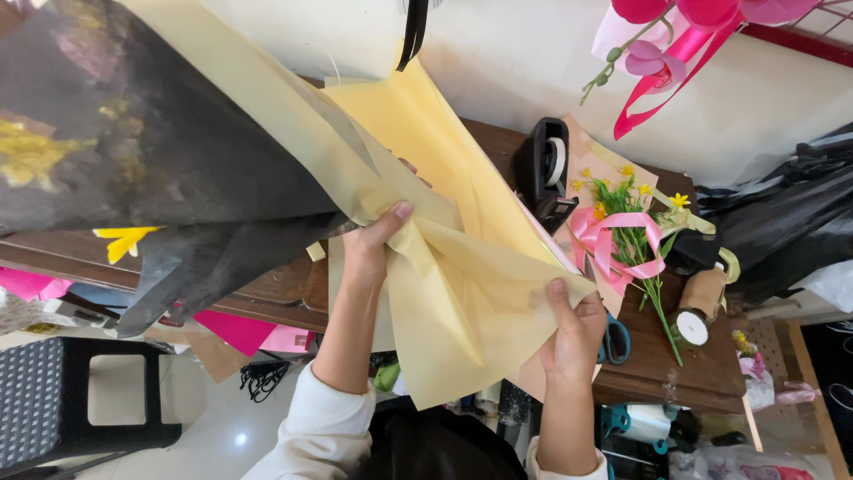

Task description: The person wraps a floral bouquet by placing it on yellow paper, layering it with black and pink sheets, and cutting iridescent film with scissors.

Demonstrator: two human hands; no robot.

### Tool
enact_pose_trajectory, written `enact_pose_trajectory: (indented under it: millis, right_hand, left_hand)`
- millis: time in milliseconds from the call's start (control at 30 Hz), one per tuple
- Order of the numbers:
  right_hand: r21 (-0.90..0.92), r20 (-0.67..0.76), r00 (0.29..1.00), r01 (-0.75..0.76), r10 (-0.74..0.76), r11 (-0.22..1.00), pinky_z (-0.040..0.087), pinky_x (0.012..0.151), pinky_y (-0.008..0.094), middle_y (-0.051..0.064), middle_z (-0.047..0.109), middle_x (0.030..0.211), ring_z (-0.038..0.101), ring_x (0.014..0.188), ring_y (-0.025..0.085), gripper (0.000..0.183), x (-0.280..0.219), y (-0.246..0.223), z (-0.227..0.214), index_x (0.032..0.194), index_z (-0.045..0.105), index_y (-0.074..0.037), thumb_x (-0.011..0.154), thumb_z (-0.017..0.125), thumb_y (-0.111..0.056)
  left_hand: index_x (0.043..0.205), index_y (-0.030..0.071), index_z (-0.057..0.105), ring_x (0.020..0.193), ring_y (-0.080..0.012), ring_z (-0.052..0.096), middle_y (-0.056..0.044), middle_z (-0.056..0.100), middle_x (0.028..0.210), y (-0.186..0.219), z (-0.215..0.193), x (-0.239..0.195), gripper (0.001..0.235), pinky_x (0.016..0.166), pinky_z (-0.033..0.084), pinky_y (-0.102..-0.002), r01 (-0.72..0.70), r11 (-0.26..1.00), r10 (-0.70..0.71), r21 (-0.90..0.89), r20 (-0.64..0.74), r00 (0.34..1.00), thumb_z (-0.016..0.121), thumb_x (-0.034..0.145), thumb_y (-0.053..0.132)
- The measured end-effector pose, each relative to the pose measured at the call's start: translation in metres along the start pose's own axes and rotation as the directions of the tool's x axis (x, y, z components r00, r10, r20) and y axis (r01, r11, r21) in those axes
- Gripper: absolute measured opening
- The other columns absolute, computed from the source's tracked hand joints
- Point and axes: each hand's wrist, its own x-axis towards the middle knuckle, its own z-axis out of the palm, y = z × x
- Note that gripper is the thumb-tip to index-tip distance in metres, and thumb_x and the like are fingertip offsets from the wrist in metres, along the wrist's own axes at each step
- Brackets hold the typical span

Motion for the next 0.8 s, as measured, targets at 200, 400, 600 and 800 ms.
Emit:
enact_pose_trajectory:
  millis: [200, 400, 600, 800]
  right_hand:
    - [0.132, -0.042, 0.992, -0.116, 0.123, 0.984, 0.063, 0.086, 0.040, 0.015, 0.075, 0.105, 0.075, 0.094, 0.023, 0.030, 0.013, 0.026, -0.019, 0.123, 0.067, -0.004, 0.098, 0.069, -0.021]
    - [0.239, 0.050, 0.961, -0.275, 0.271, 0.931, 0.064, 0.078, 0.042, 0.019, 0.076, 0.098, 0.077, 0.088, 0.029, 0.030, 0.022, 0.022, 0.016, 0.111, 0.068, -0.001, 0.102, 0.063, -0.029]
    - [0.161, 0.084, 0.903, -0.429, 0.421, 0.889, 0.064, 0.070, 0.048, 0.021, 0.076, 0.096, 0.075, 0.078, 0.031, 0.022, -0.003, 0.042, 0.004, 0.101, 0.069, -0.001, 0.087, 0.078, -0.014]
    - [0.189, 0.211, 0.882, -0.459, 0.421, 0.868, 0.064, 0.078, 0.050, 0.020, 0.076, 0.107, 0.072, 0.093, 0.034, 0.022, -0.006, 0.129, -0.068, 0.102, 0.072, 0.009, 0.081, 0.067, 0.009]
  left_hand:
    - [0.129, 0.003, 0.060, 0.100, -0.0241, 0.071, -0.017, 0.073, 0.109, 0.006, 0.001, -0.004, 0.051, 0.092, 0.058, -0.044, -0.049, 0.999, 0.049, 0.001, 0.052, 0.997, 0.076, 0.082, 0.018]
    - [0.140, 0.006, 0.044, 0.106, -0.0337, 0.067, -0.016, 0.061, 0.118, -0.001, 0.021, -0.012, 0.068, 0.098, 0.054, -0.053, -0.077, 0.973, 0.097, -0.215, 0.082, 0.992, 0.076, 0.081, 0.015]
    - [0.145, 0.006, 0.039, 0.108, -0.0345, 0.065, -0.016, 0.057, 0.121, 0.015, 0.013, -0.003, 0.072, 0.100, 0.053, -0.053, -0.202, 0.970, 0.212, -0.138, 0.065, 0.975, 0.073, 0.083, 0.016]
    - [0.137, 0.012, 0.044, 0.104, -0.0286, 0.060, -0.011, 0.057, 0.120, 0.028, 0.019, -0.004, 0.061, 0.100, 0.049, -0.044, -0.214, 0.944, 0.240, -0.253, 0.076, 0.968, 0.076, 0.086, 0.019]
